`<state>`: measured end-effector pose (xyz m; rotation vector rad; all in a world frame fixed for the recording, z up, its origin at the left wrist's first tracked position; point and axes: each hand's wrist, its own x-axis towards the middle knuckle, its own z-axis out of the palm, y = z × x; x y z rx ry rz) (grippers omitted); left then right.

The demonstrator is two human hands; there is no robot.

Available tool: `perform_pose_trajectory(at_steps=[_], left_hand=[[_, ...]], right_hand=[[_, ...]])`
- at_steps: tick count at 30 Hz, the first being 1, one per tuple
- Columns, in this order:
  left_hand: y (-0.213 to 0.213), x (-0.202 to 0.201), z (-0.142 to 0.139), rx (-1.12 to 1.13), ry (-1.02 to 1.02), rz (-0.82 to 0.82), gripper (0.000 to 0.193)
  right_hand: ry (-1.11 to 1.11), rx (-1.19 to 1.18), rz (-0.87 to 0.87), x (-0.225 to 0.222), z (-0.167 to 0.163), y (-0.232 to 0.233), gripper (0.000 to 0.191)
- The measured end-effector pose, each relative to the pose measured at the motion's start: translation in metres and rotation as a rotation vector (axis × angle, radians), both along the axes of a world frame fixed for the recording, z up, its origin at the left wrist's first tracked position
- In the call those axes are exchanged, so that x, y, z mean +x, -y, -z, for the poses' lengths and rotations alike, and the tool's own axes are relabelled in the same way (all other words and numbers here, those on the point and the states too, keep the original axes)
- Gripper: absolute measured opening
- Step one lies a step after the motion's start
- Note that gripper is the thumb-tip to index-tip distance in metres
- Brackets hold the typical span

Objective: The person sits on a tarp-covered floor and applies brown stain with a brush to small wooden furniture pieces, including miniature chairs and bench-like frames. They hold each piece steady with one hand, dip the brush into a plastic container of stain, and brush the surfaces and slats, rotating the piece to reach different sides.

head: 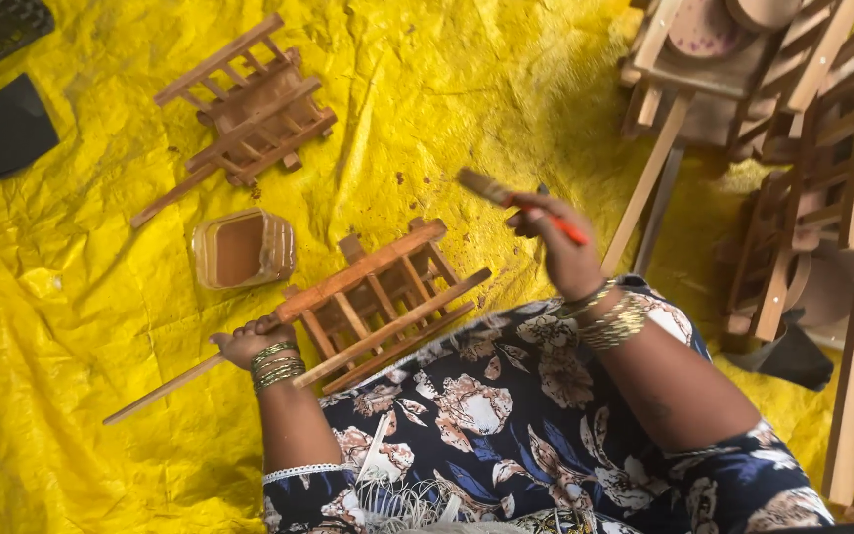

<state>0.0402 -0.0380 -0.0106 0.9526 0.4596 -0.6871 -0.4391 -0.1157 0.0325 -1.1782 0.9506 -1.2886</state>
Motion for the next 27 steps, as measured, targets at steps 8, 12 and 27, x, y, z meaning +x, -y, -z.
perform_pose_trajectory(at_steps=[8,12,27], left_hand=[[0.018,0.02,0.009,-0.006,-0.002,0.086,0.063],[0.018,0.026,0.009,0.174,0.141,0.156,0.064],[0.024,0.032,0.015,0.159,0.191,0.084,0.055]], right_hand=[[-0.167,0.165,-0.152,-0.041,-0.019,-0.056,0.03],[-0.035,-0.099,-0.237,-0.041,-0.019,-0.058,0.029],[-0.271,0.118,-0.246,0.002,-0.019,-0.017,0.028]])
